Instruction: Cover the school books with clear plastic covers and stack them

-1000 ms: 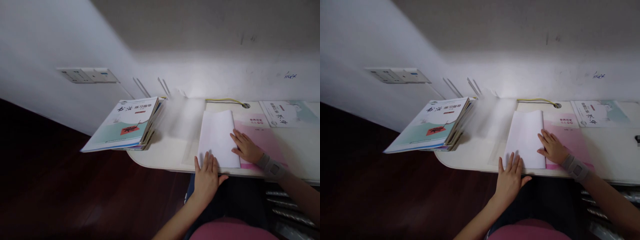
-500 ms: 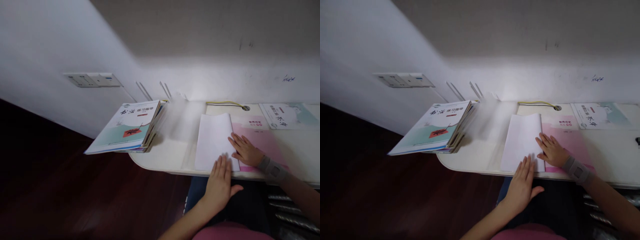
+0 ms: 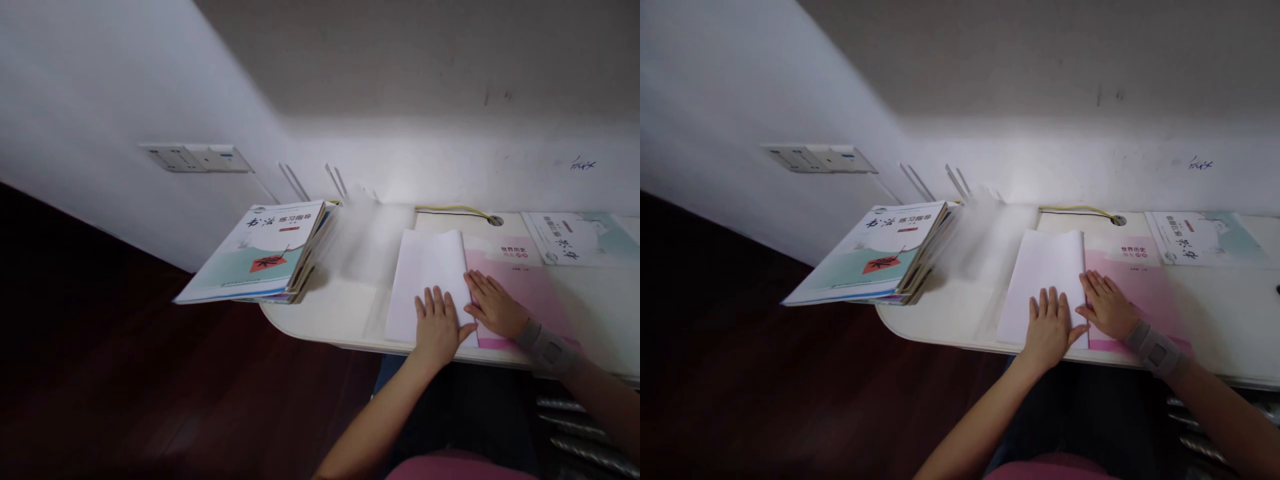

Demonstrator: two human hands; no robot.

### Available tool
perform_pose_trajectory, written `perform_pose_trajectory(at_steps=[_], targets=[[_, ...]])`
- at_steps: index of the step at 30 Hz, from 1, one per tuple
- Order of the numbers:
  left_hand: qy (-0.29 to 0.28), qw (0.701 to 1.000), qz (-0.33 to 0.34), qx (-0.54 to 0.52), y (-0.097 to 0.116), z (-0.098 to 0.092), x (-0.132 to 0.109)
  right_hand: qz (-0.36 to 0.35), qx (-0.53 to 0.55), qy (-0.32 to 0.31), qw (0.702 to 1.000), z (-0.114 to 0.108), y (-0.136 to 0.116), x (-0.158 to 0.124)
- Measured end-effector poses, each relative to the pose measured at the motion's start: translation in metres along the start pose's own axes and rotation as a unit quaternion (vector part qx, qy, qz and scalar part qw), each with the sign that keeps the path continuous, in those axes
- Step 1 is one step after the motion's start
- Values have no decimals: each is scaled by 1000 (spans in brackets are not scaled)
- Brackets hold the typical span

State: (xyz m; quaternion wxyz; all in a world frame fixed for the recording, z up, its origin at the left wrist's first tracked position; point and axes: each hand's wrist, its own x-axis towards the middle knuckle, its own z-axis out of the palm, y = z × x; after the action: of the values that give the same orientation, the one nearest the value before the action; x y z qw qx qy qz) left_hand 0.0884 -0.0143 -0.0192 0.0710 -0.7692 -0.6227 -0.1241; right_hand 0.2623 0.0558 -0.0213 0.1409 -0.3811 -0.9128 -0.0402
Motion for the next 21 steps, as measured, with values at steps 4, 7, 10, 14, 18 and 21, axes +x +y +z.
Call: perform_pose_trajectory(at_steps=[4, 7, 10, 14, 18, 21], targets=[[2, 1000, 1, 3, -4, -3, 0, 5, -2, -4, 1000, -3, -1, 1], [3, 1000, -3, 8, -6, -5, -1, 1, -4, -14, 1000, -5, -3, 2], [1, 1000, 0, 11, -7, -6, -4, -2, 1, -17, 1000, -7, -3, 2], [-3, 1000, 7, 7, -5, -6, -8, -10, 8, -13, 1000, -7, -1, 1], [-8, 1000, 6, 10, -6, -7, -8, -16, 8, -17, 1000, -5, 1, 1], [-3, 1000, -2, 24, -13, -9, -7, -14, 0, -21, 1000, -3, 1, 1]])
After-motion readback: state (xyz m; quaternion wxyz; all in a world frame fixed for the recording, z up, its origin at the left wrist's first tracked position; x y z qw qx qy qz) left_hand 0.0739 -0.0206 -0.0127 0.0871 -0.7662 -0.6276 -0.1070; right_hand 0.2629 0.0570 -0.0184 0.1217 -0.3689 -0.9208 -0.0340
